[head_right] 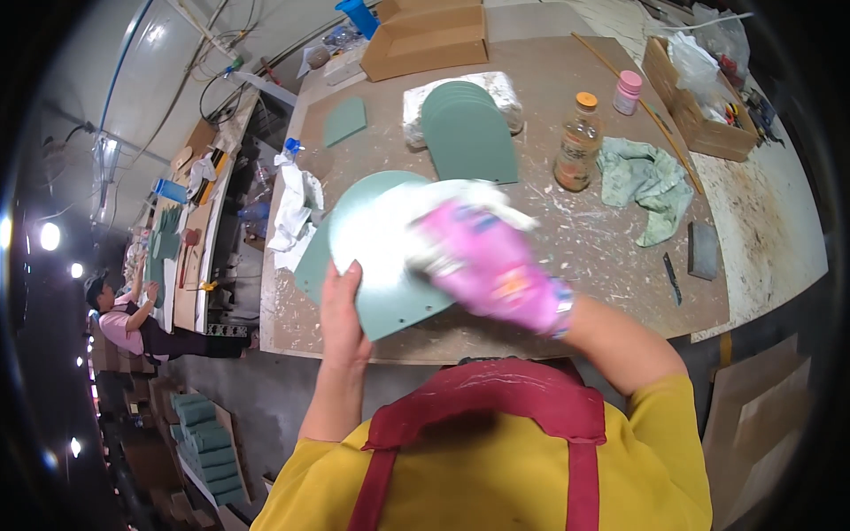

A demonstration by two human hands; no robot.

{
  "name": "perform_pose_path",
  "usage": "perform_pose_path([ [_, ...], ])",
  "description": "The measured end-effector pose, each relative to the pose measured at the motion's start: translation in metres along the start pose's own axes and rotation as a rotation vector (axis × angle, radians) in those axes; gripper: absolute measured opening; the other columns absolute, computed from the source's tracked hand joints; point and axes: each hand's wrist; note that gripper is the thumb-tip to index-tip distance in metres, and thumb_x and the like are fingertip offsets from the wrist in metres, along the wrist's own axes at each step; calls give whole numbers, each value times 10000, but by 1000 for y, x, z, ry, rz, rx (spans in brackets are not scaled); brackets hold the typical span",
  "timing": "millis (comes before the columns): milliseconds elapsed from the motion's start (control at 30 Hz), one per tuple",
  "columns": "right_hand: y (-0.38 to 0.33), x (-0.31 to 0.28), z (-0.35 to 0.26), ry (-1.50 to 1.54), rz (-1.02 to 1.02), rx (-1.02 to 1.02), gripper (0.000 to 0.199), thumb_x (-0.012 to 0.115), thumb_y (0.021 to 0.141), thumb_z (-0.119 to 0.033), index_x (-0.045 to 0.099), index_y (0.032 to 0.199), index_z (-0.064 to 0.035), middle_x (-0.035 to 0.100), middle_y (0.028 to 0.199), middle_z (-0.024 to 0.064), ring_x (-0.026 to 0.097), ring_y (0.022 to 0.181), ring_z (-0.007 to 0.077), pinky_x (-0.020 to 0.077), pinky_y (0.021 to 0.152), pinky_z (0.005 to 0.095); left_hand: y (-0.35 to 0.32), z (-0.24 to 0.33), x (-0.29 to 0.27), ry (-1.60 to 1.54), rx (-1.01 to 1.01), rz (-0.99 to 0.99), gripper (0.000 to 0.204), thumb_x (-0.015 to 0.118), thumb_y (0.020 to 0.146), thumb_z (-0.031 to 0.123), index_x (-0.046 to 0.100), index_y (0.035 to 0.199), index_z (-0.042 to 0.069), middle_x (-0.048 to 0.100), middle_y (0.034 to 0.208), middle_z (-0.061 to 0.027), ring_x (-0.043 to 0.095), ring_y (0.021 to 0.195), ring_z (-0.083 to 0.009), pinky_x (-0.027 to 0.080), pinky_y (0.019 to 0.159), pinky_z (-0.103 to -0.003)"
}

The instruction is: The person cleans several green wood panels by wiping their surfaces and edges with a cloth. They pour a liquid from a bottle onto the cloth, then pick up and wipe panels one at a time, turning them over to clean both sides.

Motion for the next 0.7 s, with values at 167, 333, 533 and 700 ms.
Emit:
perform_pose_path([
  [167, 7, 45, 44, 218, -144, 410, 375, 582, 768, -167, 525, 1114, -31, 569, 1007, 195, 570, 923, 370, 460, 784, 452, -15, -11, 10, -97, -108, -121, 407, 442, 923, 61, 368, 1317, -6, 524, 1213, -115, 530, 1077, -170, 433, 910, -298],
  [333, 2, 40, 12, 178, -283, 193, 432, 622, 748, -172, 515, 1141, -28, 542, 1079, 196, 553, 1002, 350, 467, 791, 411, -19, -13, -3, -58, -152, -64, 406, 495, 904, 98, 408, 1287, -6, 560, 1149, -101, 572, 989, -166, 472, 845, -289],
  [533, 7, 54, 34, 230, -255, 411, 415, 595, 768, -138, 487, 1155, -33, 596, 983, 182, 599, 872, 354, 468, 736, 456, -21, -35, 4, -34, -37, -46, 403, 499, 905, 95, 409, 1285, -4, 567, 1139, -98, 573, 973, -149, 472, 835, -280],
  [700, -11, 63, 21, 175, -105, 266, 410, 609, 762, -166, 523, 1141, -33, 597, 979, 177, 596, 891, 358, 464, 812, 434, -15, -27, 1, -65, -64, -85, 382, 453, 914, 27, 385, 1287, -14, 520, 1206, -108, 520, 1065, -156, 411, 932, -295],
])
Point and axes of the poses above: each hand's wrist, its own y-axis towards the middle knuckle, its own x-axis out of the palm, z = x × y
